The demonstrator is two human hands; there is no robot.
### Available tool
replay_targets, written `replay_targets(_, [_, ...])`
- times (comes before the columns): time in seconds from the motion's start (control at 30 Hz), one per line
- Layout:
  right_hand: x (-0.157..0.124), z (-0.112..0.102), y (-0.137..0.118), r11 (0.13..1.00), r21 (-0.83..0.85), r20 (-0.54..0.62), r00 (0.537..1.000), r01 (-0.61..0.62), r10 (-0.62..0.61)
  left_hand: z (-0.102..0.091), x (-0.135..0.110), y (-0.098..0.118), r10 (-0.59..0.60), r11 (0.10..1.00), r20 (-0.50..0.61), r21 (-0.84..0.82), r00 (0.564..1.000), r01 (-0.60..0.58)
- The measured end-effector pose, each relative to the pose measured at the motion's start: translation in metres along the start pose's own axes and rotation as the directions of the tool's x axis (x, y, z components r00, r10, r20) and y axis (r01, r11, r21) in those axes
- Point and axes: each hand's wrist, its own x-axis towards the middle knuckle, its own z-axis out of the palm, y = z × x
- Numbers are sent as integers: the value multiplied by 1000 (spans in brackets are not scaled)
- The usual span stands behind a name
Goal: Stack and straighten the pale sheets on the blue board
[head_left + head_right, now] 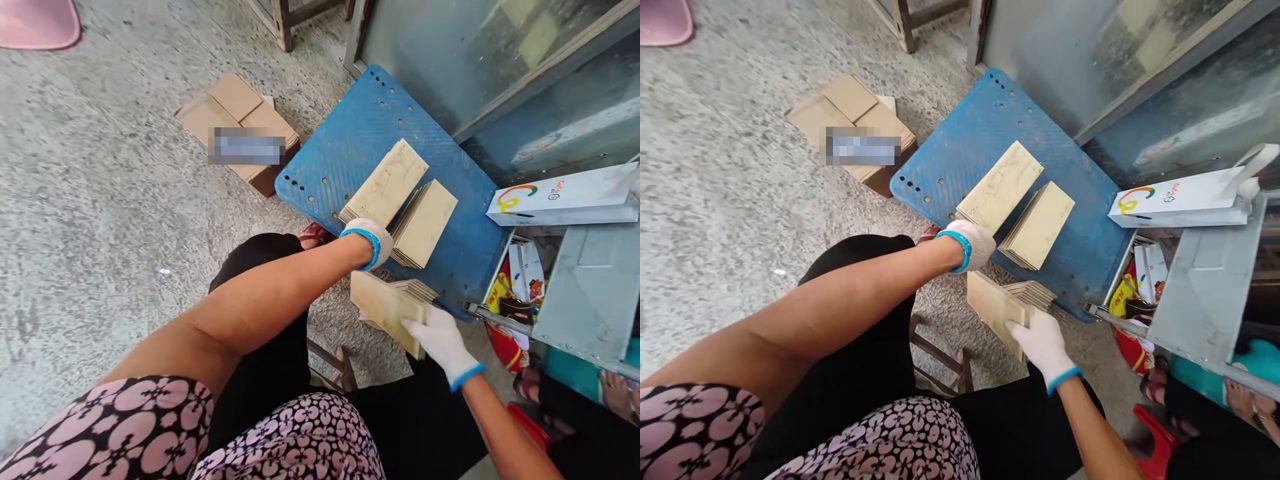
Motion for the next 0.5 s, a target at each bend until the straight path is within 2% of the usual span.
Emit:
replay_targets(0.07, [27, 11, -17, 980, -188, 63, 997, 66, -55, -5, 3, 0, 9, 997, -6, 77, 1000, -8])
replay_targets(0.17, [61, 25, -39, 837, -518, 206, 976, 174, -76, -7, 7, -1, 5, 998, -28, 63, 1000, -3])
replay_targets(0.23, [82, 34, -48, 751, -616, 274, 958, 238, -79, -7, 11, -1, -3, 1000, -36, 21, 999, 3])
replay_targets(0.37, [117, 49, -49, 712, -658, 318, 947, 245, -32, -9, 18, 2, -19, 998, 6, -64, 1000, 20])
replay_targets(0.5, [141, 61, -39, 792, -547, 354, 932, 271, -74, -11, 20, 11, -45, 995, 30, -84, 999, 48])
